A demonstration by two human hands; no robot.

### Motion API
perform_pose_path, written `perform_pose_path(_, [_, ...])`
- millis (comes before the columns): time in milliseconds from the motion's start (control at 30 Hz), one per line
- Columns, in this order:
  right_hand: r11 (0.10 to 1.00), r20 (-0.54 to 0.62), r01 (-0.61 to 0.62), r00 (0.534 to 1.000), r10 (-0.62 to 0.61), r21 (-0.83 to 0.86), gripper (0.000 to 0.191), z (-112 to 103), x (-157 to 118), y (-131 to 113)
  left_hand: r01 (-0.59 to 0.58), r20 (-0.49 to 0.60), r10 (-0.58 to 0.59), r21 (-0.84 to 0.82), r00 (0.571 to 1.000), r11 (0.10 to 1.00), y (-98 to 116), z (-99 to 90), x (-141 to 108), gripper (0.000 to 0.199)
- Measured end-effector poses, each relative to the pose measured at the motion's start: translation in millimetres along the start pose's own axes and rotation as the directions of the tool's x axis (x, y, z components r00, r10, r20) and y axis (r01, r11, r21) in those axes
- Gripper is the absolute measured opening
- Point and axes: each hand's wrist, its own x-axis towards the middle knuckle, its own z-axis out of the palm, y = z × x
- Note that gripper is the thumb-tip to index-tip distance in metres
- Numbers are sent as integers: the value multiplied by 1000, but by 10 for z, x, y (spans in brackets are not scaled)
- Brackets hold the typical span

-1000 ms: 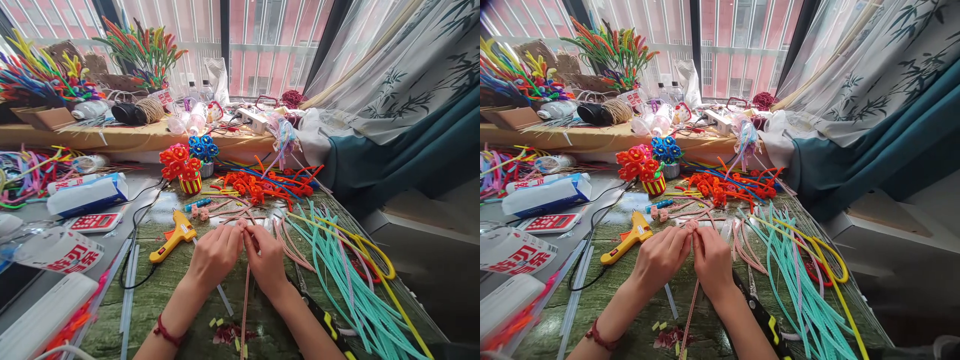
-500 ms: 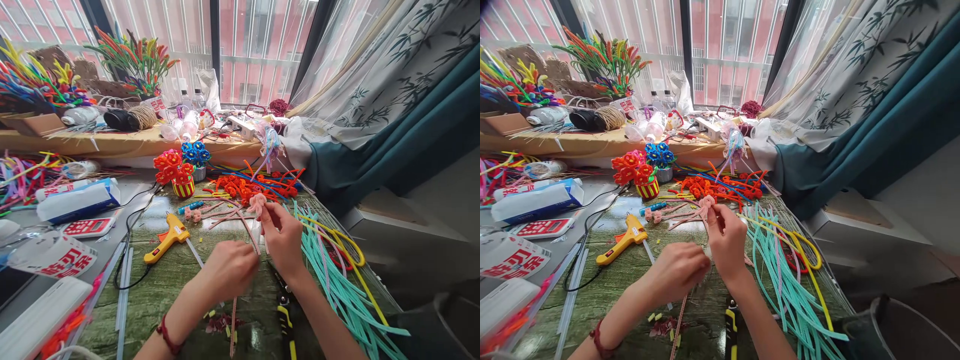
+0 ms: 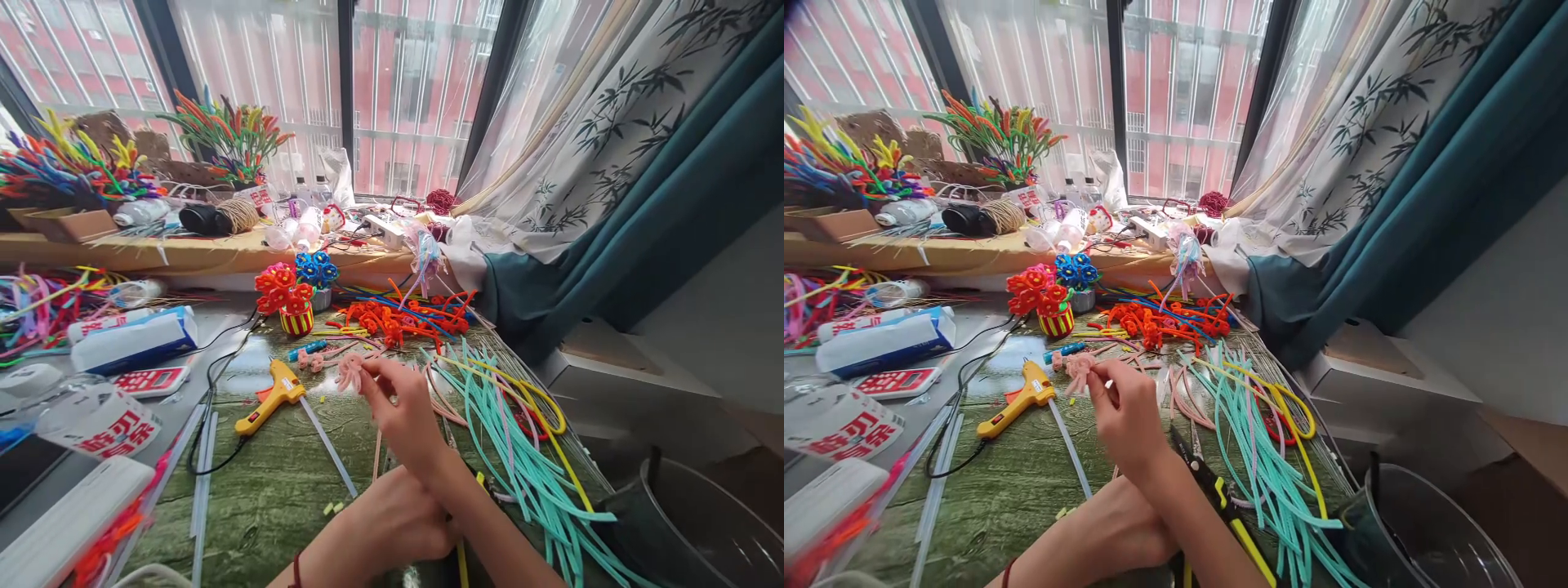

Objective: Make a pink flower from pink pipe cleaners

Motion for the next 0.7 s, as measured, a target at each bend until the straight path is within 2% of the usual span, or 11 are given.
perform_pose_path(167, [997,-63,-21,998,26,78,27,-85,149,72,-51,-50,48,-54,998,997,-197,-43,152,14])
perform_pose_path(333, [979,-58,-55,996,68,198,28,-94,291,218,-60,-74,53,-99,996,993,-288,-48,245,22])
perform_pose_path(600, [943,-35,-79,995,95,324,28,-62,549,440,69,-2,-73,-296,997,953,-416,-69,211,11])
perform_pose_path(700, [940,-55,-85,992,109,331,27,-91,627,512,139,67,-122,-427,990,893,-559,-241,232,10])
